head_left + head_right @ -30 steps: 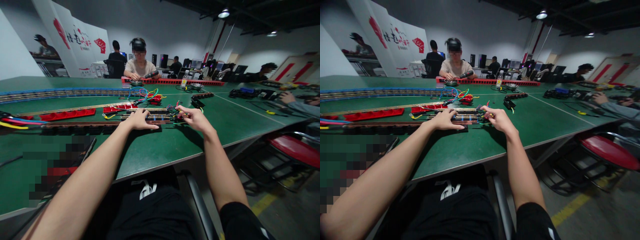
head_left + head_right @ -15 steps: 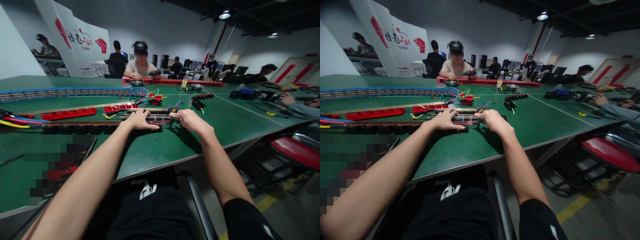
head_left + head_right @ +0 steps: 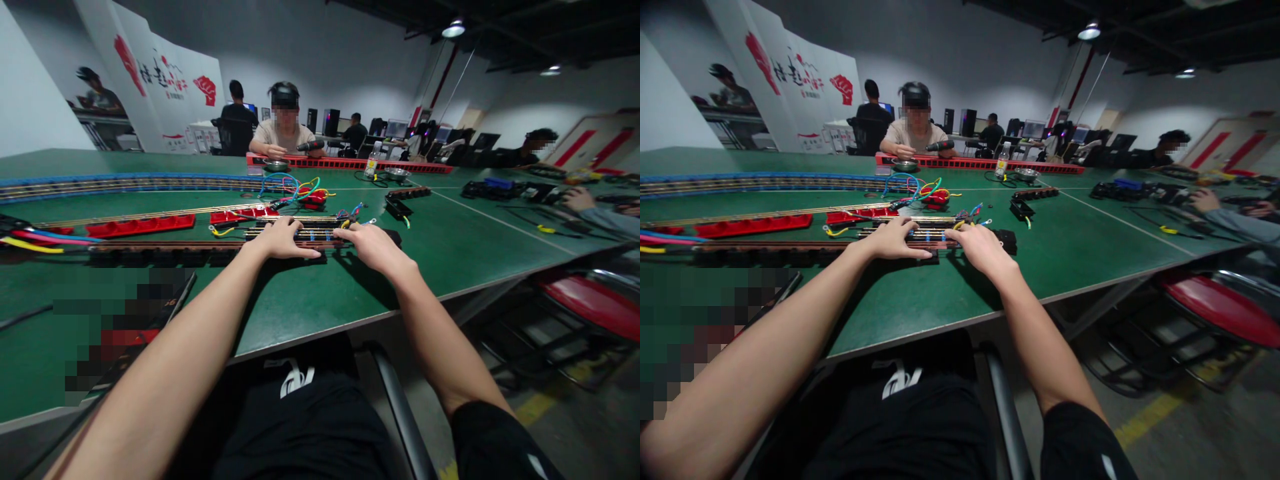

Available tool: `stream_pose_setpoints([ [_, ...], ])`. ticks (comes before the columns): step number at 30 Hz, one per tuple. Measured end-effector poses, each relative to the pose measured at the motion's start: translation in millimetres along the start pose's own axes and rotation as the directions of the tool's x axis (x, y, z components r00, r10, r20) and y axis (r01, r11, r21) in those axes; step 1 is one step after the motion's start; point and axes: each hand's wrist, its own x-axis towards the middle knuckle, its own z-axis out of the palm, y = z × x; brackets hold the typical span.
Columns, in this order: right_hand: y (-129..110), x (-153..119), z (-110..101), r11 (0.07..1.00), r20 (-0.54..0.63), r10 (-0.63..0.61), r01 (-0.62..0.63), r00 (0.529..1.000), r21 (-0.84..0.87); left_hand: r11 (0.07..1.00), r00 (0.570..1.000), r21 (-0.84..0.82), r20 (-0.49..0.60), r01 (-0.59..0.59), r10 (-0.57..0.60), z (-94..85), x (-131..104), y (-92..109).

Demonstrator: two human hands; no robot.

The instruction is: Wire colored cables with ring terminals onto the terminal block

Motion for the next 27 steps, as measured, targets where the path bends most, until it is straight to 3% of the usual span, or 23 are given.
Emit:
stream_pose_setpoints([
  [10, -2, -3, 13, 0.991, -0.087, 0.133, -0.134, 0.987, -0.007, 1.000, 1.000, 0.023, 0.009, 0.013, -0.014, 0.0, -1, 1],
  [14, 1, -4, 20, 0.978, -0.172, 0.173, -0.149, 0.970, 0.148, 1.000, 1.000, 0.011, -0.012, 0.006, -0.006, -2.0, -3, 2],
  [20, 9, -7, 28, 0.891, -0.284, 0.169, -0.023, 0.944, 0.453, 0.997, 0.987, -0.053, -0.155, -0.052, 0.043, -12.2, -6, 13],
  [24, 14, -8, 30, 0.839, -0.322, 0.214, -0.005, 0.922, 0.544, 0.970, 0.919, 0.033, -0.314, -0.240, 0.238, -19.3, -5, 45],
  [26, 17, -7, 32, 0.836, -0.349, 0.205, 0.022, 0.914, 0.548, 0.924, 0.854, 0.076, -0.362, -0.374, 0.375, -22.4, -8, 70],
  [27, 19, -7, 33, 0.837, -0.363, 0.191, 0.042, 0.912, 0.545, 0.881, 0.800, 0.115, -0.378, -0.459, 0.466, -23.7, -12, 85],
])
